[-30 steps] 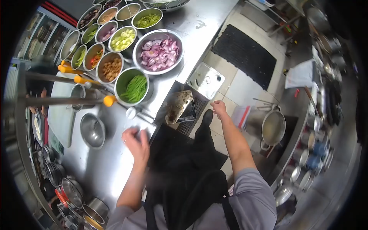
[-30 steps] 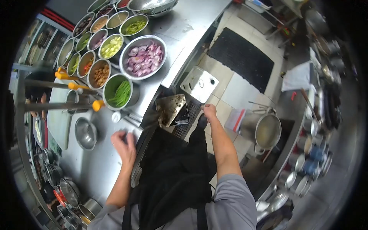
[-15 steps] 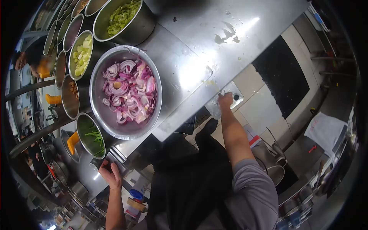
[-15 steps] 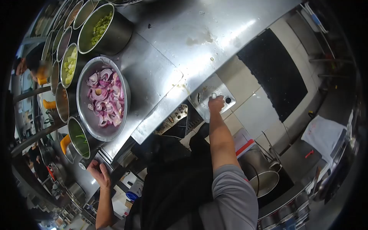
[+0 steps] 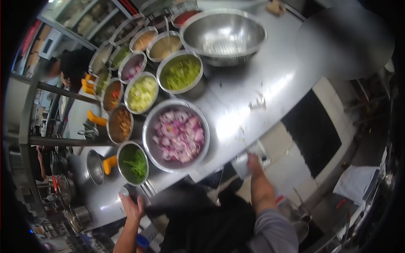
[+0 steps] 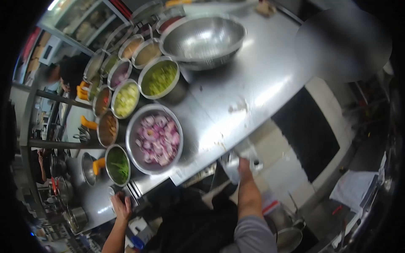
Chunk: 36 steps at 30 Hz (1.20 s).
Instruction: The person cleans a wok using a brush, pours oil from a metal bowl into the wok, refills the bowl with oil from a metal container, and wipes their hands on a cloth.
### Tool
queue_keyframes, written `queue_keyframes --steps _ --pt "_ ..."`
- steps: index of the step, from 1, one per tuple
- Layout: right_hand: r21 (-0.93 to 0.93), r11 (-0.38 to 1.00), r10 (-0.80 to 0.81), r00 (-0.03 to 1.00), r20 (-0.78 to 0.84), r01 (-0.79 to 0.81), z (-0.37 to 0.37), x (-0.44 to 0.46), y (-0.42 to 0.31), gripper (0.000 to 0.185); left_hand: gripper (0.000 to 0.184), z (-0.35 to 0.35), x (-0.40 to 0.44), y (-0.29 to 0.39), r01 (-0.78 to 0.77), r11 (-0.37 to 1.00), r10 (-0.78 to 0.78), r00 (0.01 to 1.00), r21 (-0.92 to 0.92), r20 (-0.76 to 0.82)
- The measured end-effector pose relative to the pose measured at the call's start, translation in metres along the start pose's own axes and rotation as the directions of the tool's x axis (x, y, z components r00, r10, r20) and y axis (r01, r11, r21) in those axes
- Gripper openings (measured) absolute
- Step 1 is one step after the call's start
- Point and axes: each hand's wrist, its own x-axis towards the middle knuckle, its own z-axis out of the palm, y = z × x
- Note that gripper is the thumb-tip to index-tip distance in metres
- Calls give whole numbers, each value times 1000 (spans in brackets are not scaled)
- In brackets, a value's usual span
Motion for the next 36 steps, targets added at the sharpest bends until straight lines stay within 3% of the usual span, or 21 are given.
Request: queue_keyframes --steps 1,2,3,4,6,8,11,14,15,18,19,22,25,28,31,34,36 --pt "58 997 -42 995 -86 47 7 -11 3 66 41 1 4 0 -42 999 42 999 -14 -20" --pt "400 916 81 992 -96 -36 4 -24 -8 62 39 -5 9 5 -87 996 87 996 -27 -26" --pt "745 664 204 973 -105 -59 1 -38 -19 59 37 -9 13 10 -73 995 72 997 -68 -21" --pt "933 359 322 940 -112 -12 0 -51 -28 55 36 -10 16 13 -75 995 73 997 -68 -39" --pt "944 258 457 887 67 -205 -41 -64 -58 42 35 -18 22 21 -67 990 67 998 -123 -4" --pt "833 -130 647 591 483 -538 -67 -72 -77 33 34 -22 23 24 -58 990 59 998 -127 1" --pt "731 94 736 542 407 -676 -63 -103 -81 30 34 -23 25 25 -49 988 51 999 -150 5" --pt "704 -41 785 413 462 -709 -112 -135 -135 27 33 -27 26 27 -63 986 64 998 -153 5" --pt "732 -3 804 433 407 -681 -111 -147 -142 27 32 -27 27 28 -72 985 72 997 -154 -1" --pt "598 125 841 405 360 -792 -135 -197 -162 28 29 -30 33 31 -99 977 94 995 -190 -40" --pt "635 144 848 426 317 -759 -133 -218 -172 27 34 -33 33 30 -60 968 65 998 -244 12" --pt "769 55 858 424 290 -637 -152 -271 -221 24 34 -40 38 34 -128 939 122 992 -319 -39" --pt "745 -16 871 356 338 -667 -225 -307 -301 24 28 -42 37 33 -193 918 171 981 -346 -95" --pt "820 -17 893 360 270 -573 -207 -361 -333 24 28 -42 29 26 -281 884 248 959 -373 -135" --pt "828 -97 905 297 304 -553 -197 -406 -367 25 30 -38 23 13 -353 851 330 935 -388 -126" --pt "854 -71 942 247 227 -516 -171 -447 -405 27 31 -36 17 5 -449 812 433 892 -373 -131" --pt "810 -198 921 177 347 -552 -178 -467 -433 29 31 -37 15 7 -530 761 517 844 -375 -143"
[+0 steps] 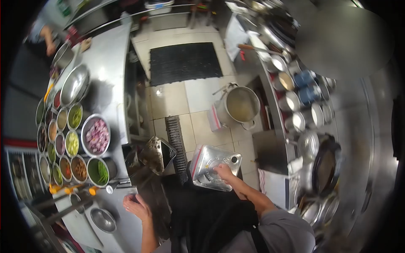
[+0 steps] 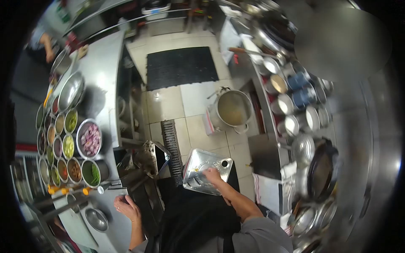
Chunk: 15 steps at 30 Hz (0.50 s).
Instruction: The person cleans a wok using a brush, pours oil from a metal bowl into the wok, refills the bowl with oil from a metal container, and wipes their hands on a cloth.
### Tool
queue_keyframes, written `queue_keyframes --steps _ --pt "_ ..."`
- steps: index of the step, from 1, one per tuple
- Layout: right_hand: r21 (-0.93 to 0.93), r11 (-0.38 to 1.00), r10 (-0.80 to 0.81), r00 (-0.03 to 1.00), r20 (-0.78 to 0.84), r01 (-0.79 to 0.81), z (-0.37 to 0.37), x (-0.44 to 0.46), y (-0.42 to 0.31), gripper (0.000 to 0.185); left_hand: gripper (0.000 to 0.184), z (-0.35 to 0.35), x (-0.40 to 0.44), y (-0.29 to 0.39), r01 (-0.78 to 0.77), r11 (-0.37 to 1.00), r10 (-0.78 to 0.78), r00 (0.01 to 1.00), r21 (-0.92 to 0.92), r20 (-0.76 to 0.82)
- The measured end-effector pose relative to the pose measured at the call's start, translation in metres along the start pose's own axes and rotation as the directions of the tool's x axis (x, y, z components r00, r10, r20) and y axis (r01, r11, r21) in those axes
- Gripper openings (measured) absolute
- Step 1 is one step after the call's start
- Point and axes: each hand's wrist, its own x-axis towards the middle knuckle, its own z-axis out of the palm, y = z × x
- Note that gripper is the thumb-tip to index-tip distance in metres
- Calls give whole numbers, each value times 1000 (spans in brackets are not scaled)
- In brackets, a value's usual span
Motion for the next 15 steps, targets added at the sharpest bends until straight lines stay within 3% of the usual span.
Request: queue_keyframes --steps 4,5,6,7,8,10,12,14,15 --pt "78 996 58 997 -57 -53 -6 -16 73 28 23 -2 -4 40 -244 949 267 959 -198 96" --pt "129 989 88 994 -66 -79 -8 -23 91 27 19 1 -6 65 -190 893 274 949 -408 158" --pt "171 980 114 991 -72 -100 -15 -30 104 25 20 19 -17 80 -158 873 285 933 -461 219" --pt "182 972 163 983 -78 -147 -21 -34 118 27 22 41 -30 94 -6 852 236 897 -523 375" --pt "199 960 217 973 -83 -197 -26 -40 130 29 24 65 -43 109 151 822 200 825 -549 528" --pt "273 930 282 954 -105 -245 -30 -58 153 29 31 112 -75 141 265 820 230 659 -507 716" --pt "367 901 308 937 -163 -233 -36 -76 174 26 37 191 -134 136 432 742 267 511 -513 817" --pt "431 879 317 924 -212 -203 -43 -99 189 26 41 264 -200 128 536 748 241 331 -391 913" --pt "472 854 357 907 -224 -220 -49 -113 190 26 42 279 -223 135 517 786 240 251 -339 938"
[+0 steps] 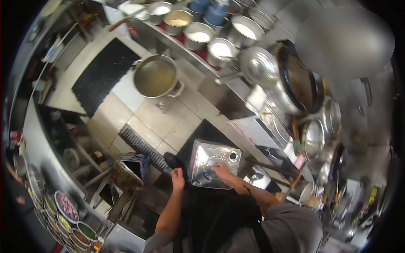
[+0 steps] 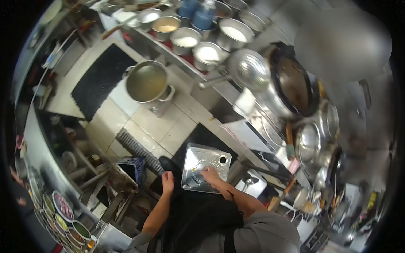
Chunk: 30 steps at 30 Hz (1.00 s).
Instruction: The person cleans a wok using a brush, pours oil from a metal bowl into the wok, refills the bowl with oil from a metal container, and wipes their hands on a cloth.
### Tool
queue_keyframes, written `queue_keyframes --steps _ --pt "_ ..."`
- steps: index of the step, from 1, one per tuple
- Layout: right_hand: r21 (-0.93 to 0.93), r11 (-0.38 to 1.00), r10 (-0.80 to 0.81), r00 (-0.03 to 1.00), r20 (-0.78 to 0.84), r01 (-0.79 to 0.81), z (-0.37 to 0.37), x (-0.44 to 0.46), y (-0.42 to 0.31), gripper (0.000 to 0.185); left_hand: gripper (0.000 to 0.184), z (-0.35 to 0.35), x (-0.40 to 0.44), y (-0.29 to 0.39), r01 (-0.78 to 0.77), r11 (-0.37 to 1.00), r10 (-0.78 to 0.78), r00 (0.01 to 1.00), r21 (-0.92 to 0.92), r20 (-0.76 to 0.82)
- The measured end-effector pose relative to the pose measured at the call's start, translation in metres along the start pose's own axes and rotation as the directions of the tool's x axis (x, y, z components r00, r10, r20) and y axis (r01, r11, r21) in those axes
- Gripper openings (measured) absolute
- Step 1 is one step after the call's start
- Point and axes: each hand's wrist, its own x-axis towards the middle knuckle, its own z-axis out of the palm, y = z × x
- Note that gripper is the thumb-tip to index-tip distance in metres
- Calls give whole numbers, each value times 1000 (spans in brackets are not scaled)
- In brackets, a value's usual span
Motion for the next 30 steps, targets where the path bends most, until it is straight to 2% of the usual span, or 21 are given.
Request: queue_keyframes --steps 2,3,5,7,9,11,14,17,18,19,23,24,27,28,30 --pt "63 998 22 1000 -21 -21 -27 -23 7 25 50 46 19 -36 104 994 -106 989 23 107" --pt "78 997 25 999 -38 -22 -42 -34 13 25 59 61 37 -56 259 965 -241 932 -34 269" --pt "115 993 20 997 -70 -11 -66 -59 20 26 66 99 22 -44 395 899 -336 900 -191 278" --pt "150 989 30 995 -97 -16 -90 -100 2 29 70 116 20 -37 453 873 -365 853 -181 372" --pt "148 989 17 993 -113 0 -112 -127 5 35 70 129 31 -42 595 771 -430 749 -227 505" --pt "114 993 -11 989 -150 28 -125 -152 6 35 69 140 39 -48 646 733 -415 673 -213 612" --pt "119 989 -59 975 -213 86 -135 -179 11 37 69 155 7 -6 605 796 -478 647 -18 594" --pt "28 992 -108 942 -318 123 -149 -205 2 39 70 158 12 -38 632 774 -427 565 -38 707" --pt "14 992 -110 931 -347 122 -153 -215 2 39 75 158 27 -66 640 768 -407 469 16 784" --pt "0 992 -117 919 -378 127 -160 -223 -2 40 76 157 31 -74 626 778 -426 470 48 773" --pt "7 984 -144 832 -536 175 -181 -265 -14 42 75 153 -8 -15 489 842 -478 479 229 736" --pt "-3 988 -130 807 -576 156 -188 -276 -15 42 75 153 -25 6 450 854 -480 487 261 730" --pt "-64 970 -217 710 -670 236 -213 -307 -13 42 72 151 -95 100 307 878 -475 472 367 743" --pt "-55 967 -219 700 -679 249 -225 -319 -16 43 70 154 -106 113 304 882 -470 488 361 736" --pt "-81 950 -269 663 -698 301 -246 -337 -18 43 65 162 -115 120 311 904 -403 392 293 827"
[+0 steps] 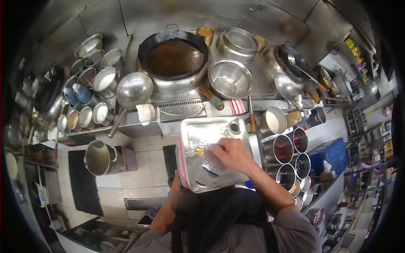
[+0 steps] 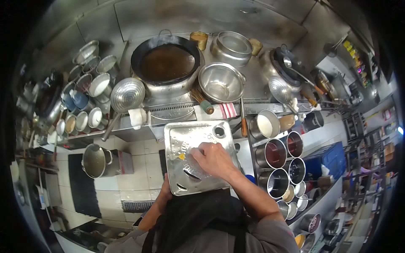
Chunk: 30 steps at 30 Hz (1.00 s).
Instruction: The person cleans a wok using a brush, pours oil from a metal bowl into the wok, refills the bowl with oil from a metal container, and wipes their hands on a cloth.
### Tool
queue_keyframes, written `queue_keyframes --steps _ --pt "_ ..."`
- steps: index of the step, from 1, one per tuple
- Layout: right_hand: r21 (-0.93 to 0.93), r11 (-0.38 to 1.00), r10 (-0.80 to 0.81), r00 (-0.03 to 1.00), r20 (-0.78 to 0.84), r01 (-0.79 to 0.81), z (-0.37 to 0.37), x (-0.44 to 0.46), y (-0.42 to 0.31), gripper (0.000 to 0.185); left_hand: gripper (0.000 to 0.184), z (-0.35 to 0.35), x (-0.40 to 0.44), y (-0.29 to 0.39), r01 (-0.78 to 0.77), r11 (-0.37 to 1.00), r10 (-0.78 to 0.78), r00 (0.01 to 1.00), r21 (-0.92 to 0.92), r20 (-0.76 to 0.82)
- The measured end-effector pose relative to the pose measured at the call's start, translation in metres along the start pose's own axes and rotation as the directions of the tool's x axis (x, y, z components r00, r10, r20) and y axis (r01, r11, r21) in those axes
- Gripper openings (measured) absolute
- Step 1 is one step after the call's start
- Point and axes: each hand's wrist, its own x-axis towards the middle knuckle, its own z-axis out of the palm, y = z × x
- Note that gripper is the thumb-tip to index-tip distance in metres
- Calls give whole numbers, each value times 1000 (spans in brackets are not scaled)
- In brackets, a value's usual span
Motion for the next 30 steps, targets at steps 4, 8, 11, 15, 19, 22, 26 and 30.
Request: queue_keyframes --steps 4,8,11,15,19,22,26,30 --pt "25 994 -108 994 -4 108 -58 13 -8 43 64 61 -6 21 -52 999 50 992 12 115" --pt "62 974 -219 976 -1 219 -98 44 6 44 67 137 -13 44 -105 993 100 991 60 84" --pt "55 964 -261 965 24 259 -128 69 16 44 69 183 -13 55 -155 984 149 986 85 70" --pt "64 958 -283 958 35 281 -159 103 34 44 72 232 -8 67 -210 965 209 978 155 22" --pt "67 967 -250 967 42 247 -184 137 51 44 74 270 -20 64 -227 938 253 965 261 -71" --pt "55 974 -222 974 50 219 -199 157 64 44 77 291 -40 55 -219 904 294 942 367 -160" --pt "88 964 -255 966 44 251 -201 182 83 47 80 299 -56 53 -111 806 321 907 582 -272" --pt "99 963 -258 963 75 250 -208 192 89 49 82 307 -55 59 -28 801 295 888 598 -353"
